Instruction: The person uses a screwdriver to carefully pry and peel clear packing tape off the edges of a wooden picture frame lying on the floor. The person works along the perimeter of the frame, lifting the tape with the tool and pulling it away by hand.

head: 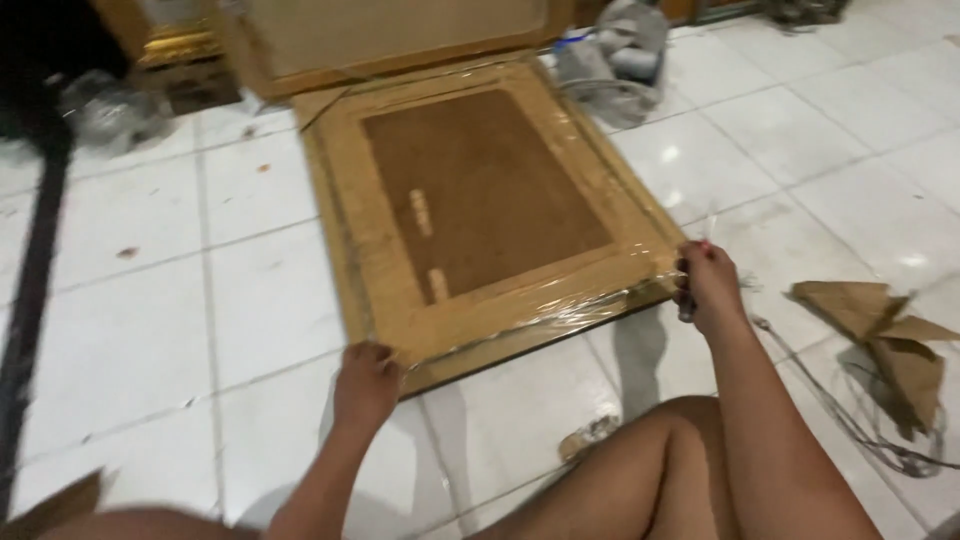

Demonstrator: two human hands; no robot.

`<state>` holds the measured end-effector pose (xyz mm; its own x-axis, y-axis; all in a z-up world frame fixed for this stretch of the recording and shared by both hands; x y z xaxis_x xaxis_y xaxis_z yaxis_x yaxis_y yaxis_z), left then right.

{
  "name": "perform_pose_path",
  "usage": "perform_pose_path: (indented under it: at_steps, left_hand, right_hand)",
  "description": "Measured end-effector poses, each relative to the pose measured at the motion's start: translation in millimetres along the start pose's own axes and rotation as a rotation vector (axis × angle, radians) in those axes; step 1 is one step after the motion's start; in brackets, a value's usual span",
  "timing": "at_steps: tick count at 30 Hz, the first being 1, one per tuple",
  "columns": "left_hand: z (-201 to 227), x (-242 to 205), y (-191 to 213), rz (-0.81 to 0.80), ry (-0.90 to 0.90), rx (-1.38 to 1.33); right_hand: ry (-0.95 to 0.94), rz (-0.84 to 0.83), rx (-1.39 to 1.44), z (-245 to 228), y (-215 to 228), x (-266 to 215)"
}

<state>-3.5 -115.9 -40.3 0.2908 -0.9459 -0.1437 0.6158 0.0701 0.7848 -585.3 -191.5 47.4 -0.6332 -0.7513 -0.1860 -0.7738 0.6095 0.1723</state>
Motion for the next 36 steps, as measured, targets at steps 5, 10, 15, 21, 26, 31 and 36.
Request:
perform_pose_path:
  at_steps: [5,10,15,21,26,31,36]
  left_hand:
    - [33,-32,77,-0.147,-0.083,0.272]
    - [12,-41,85,-0.034,-0.059,0.126]
    - [54,-57,82,-0.075,-0.193,0.140]
    - [47,-39,44,-0.103,-0.293,0.376]
    - [53,-34,39,-0.167,-0.299,0.391]
    - [62,-41,36,-0.215,-0.318,0.425]
    - [41,-34,14,-0.176,-0.185,0.399]
  right_hand:
    - [0.224,-0.317,-0.425,22,-132,-91]
    - [0.111,-0.689,-0.497,46,-224,-238]
    - [0.181,-0.796,-0.611,50,-243,-252]
    - [-0.001,-0.766,-0.503,69,-220,-219]
    - [0.002,-0.780,-0.467,49,-216,-234]
    - [-0.041,-0.790,-0.441,45,-218,-237]
    - [-0.069,-0.804,-0.395,55,-220,-233]
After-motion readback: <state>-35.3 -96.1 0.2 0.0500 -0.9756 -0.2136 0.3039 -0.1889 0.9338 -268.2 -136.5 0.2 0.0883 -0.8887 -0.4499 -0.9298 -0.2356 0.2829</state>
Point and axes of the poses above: each hand's wrist, its own x-axis towards the middle knuckle, its own y-axis out of the back of the hand, z = x × y, the point moved 8 cm from there along x, towards the middle knuckle, and after that the axes turned 2 degrees about z, right-handed, at the moved point
